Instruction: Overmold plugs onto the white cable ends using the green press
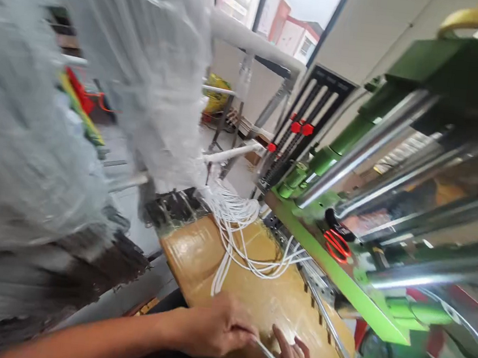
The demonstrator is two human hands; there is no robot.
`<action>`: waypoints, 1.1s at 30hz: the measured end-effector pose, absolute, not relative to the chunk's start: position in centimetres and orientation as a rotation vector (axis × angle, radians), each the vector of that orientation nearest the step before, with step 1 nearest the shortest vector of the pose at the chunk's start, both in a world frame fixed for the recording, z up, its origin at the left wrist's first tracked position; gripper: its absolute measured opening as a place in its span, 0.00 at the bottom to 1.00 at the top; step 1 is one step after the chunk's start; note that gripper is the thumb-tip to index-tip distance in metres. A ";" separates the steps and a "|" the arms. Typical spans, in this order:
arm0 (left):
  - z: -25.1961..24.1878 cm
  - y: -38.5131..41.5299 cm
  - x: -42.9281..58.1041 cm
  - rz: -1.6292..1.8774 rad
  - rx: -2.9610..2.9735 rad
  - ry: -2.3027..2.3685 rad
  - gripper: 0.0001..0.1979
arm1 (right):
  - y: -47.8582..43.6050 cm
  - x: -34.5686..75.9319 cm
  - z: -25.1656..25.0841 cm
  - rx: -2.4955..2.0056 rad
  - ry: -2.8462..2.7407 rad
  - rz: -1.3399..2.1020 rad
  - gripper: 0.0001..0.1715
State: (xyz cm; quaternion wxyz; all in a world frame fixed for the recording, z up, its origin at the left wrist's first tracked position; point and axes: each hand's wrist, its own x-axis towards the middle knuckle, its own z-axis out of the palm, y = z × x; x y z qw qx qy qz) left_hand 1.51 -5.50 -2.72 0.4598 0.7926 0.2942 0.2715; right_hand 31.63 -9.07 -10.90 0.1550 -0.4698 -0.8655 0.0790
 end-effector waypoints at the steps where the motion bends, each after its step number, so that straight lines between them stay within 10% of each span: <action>1: -2.6 -5.7 1.1 0.622 1.919 0.790 0.14 | -9.9 31.4 -10.3 -1.387 -2.509 0.138 0.33; 7: -4.7 -6.8 4.5 0.132 1.365 0.685 0.10 | -11.6 28.9 -5.8 -1.811 -2.635 -0.012 0.11; 15: -6.1 -6.2 9.5 0.247 1.158 0.747 0.20 | -12.2 29.0 -4.7 -1.544 -2.065 0.878 0.42; 23: -6.8 -5.0 10.3 0.468 0.947 0.885 0.22 | -7.2 36.7 -8.0 -2.003 -1.890 0.200 0.28; 33: -6.1 -3.7 9.4 0.462 1.531 0.906 0.10 | -6.2 40.7 -7.9 -1.932 -1.889 0.516 0.17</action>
